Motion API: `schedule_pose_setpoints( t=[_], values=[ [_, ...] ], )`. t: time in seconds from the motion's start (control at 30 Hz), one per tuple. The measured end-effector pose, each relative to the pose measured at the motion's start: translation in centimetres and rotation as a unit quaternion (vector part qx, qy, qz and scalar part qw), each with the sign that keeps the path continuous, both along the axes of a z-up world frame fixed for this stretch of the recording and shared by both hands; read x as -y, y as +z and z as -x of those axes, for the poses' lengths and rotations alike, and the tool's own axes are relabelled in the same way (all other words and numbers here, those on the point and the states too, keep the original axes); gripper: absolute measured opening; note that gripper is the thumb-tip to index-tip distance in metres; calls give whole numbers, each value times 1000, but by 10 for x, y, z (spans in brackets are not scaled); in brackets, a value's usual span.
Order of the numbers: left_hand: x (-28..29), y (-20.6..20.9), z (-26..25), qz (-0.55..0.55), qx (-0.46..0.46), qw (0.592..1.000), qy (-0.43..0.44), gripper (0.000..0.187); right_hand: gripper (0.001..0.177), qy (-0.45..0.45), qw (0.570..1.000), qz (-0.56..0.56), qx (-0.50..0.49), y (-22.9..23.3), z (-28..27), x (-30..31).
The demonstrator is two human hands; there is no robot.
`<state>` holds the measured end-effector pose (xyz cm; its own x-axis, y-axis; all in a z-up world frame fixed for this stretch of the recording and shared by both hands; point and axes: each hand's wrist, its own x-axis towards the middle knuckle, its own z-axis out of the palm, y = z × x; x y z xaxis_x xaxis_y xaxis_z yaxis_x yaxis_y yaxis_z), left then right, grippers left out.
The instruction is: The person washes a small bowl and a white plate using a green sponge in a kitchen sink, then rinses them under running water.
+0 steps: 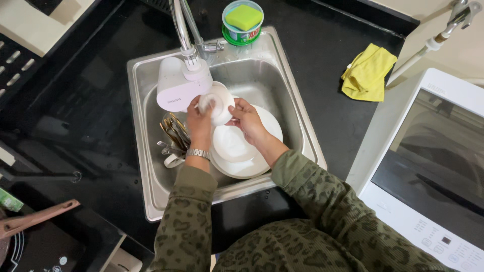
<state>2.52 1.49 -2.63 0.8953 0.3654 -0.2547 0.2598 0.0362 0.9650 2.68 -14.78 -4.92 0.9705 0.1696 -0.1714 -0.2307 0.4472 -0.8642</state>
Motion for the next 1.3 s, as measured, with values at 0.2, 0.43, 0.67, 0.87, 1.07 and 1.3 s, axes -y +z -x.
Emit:
schedule_pose_setpoints(
  t=[0.2,0.43,0.67,0.87,1.07,1.3],
  values=[
    [3,11,1,-50,26,998,13,76,22,-2,1000,19,5,23,3,-4],
    [10,35,7,42,-27,999,4,73,22,12,998,58,17,23,5,-4],
    [17,32,1,35,-37,998,27,69,19,-3,998,54,20,14,3,2],
    [13,9,-8,36,9,998,59,62,20,-5,998,54,13,11,4,5],
    [17,20,-1,26,37,996,79,68,22,4,999,47,3,14,7,1],
    [15,54,21,78,-2,997,30,65,26,20,999,31,-19,1,-1,7]
  ],
)
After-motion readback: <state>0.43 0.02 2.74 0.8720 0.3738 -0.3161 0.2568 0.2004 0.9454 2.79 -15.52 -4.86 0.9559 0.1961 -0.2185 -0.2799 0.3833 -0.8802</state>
